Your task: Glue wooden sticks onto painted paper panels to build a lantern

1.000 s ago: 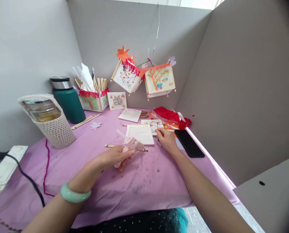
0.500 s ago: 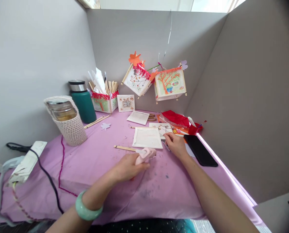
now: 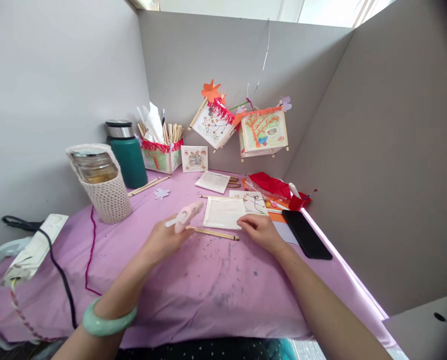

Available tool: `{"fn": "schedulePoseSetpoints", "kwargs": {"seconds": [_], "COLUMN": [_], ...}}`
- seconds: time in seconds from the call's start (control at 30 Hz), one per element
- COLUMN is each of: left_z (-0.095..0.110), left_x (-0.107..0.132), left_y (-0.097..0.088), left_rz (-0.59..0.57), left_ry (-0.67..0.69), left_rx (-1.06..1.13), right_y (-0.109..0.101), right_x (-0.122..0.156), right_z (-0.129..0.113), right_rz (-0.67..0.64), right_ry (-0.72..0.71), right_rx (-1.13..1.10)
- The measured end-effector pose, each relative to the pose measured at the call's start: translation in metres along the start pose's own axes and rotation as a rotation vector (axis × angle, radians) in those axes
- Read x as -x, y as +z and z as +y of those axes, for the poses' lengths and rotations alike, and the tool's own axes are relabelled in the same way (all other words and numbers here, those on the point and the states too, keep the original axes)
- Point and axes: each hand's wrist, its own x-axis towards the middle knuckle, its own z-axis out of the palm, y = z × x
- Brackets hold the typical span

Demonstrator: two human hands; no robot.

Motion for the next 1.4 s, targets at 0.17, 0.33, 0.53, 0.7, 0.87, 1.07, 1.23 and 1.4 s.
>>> {"fn": "schedulePoseSetpoints", "kwargs": {"seconds": [0.17, 0.33, 0.53, 0.7, 0.87, 1.07, 1.23, 1.4], "left_z": [-0.012, -0.008, -0.002, 0.02, 0.032, 0.025, 0.028, 0.029], "left_x": [-0.027, -0.046, -0.068, -0.075, -0.071, -0.07, -0.067, -0.066], "left_y": [-0.021, -0.024, -0.02, -0.018, -0.011, -0.005, -0.006, -0.006], "left_rz": [0.102, 0.069, 0.152, 0.095, -0.065, -0.085, -0.173, -0.201], "left_ry": [-0.013, -0.05, 0.011, -0.006, 0.007, -0.098, -0.099, -0.126], "left_rx": [-0.249, -0.097, 0.063, 0.538, 1.011, 1.189, 1.288, 1.315], "right_y": [0.014, 0.024, 0.017, 0.011, 0.02, 0.034, 0.04, 0.043], "right_x": [0.001, 0.004, 0.003, 0.0, 0.001, 0.003, 0.005, 0.006], "right_z": [-0.037, -0.049, -0.038, -0.033, -0.028, -0.03, -0.036, -0.036], "right_rz": [-0.183, -0.199, -0.123, 0.044, 0.066, -0.084, -0.213, -0.218], "right_ry": [-0.19, -0.196, 0.052, 0.229, 0.225, 0.246, 0.296, 0.301], "right_rx": [0.388, 0.476, 0.165, -0.206, -0.318, -0.483, -0.701, -0.776]}}
